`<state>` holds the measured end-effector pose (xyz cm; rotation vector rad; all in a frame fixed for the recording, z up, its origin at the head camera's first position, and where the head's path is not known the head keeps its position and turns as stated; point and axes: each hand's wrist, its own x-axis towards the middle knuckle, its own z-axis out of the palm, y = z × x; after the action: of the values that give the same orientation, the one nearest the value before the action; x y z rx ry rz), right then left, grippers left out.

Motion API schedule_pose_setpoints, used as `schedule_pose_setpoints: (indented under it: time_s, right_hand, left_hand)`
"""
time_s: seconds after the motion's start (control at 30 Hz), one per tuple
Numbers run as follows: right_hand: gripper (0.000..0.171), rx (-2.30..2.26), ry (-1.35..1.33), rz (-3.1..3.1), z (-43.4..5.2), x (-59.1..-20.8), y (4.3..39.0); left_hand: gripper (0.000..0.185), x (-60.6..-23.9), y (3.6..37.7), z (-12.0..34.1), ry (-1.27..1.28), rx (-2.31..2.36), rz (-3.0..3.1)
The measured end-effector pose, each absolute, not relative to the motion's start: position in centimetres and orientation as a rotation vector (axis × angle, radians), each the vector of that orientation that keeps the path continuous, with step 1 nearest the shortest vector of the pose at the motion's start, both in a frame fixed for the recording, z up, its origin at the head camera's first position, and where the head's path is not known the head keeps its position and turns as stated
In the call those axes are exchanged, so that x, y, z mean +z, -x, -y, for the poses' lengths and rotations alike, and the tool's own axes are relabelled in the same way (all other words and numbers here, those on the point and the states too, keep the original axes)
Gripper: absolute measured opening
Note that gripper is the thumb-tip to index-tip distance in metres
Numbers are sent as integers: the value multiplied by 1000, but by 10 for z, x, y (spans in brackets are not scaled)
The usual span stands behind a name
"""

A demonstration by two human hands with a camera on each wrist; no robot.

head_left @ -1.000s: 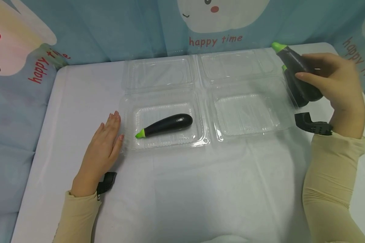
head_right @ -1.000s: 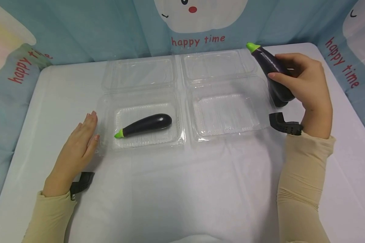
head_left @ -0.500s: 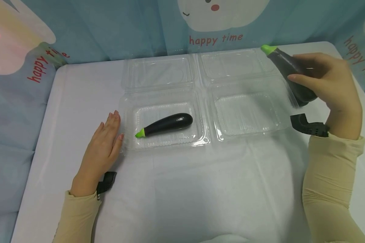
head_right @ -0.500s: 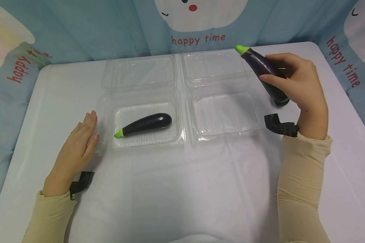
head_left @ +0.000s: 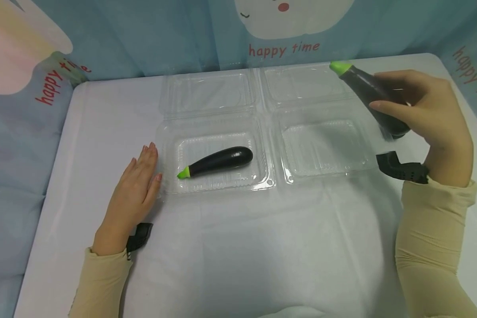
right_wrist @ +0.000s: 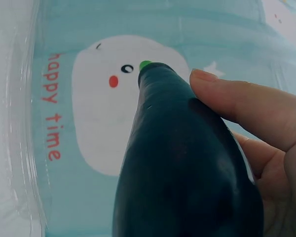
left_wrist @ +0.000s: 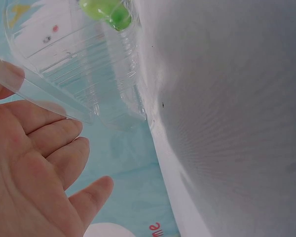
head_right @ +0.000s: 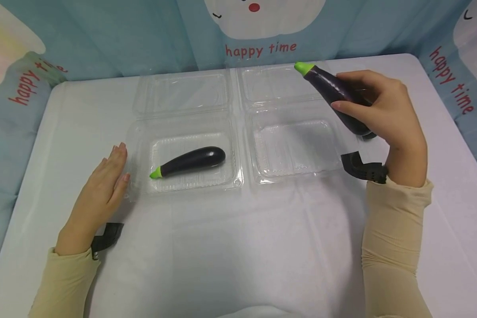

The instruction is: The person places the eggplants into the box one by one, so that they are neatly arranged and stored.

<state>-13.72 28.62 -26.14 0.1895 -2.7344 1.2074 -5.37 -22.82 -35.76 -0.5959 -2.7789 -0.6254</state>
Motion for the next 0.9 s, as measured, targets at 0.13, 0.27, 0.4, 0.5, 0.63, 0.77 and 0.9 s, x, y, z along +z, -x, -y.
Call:
schedule_pose_setpoints:
  time_s: [0.13,0.27,0.4,0.5,0.63,0.77,0.9]
  right_hand:
    - [48,1247,-258,2695,-281,-260,135]
    - [47,1262,-300,2680,-276,-259,134]
    - [47,1259,-301,2673,-275,-257,133]
    - [47,1289,-295,2659,-275,-255,131]
    - [48,1312,-319,2654,-271,-255,129]
    - [48,1282,-348,2689,-266,-252,129]
    - [48,1292,-354,2723,-259,-246,131]
  left_hand:
    - [55,-356,54,229,595,-628,2775]
    - [54,-356,54,229,596,-634,2776]
    - [54,-357,53,230,592,-633,2785]
    - [54,-358,53,230,591,-633,2787]
    - [54,-358,54,229,599,-637,2785]
    - [53,-358,54,228,611,-640,2779]
    - [54,-357,53,229,607,-642,2778]
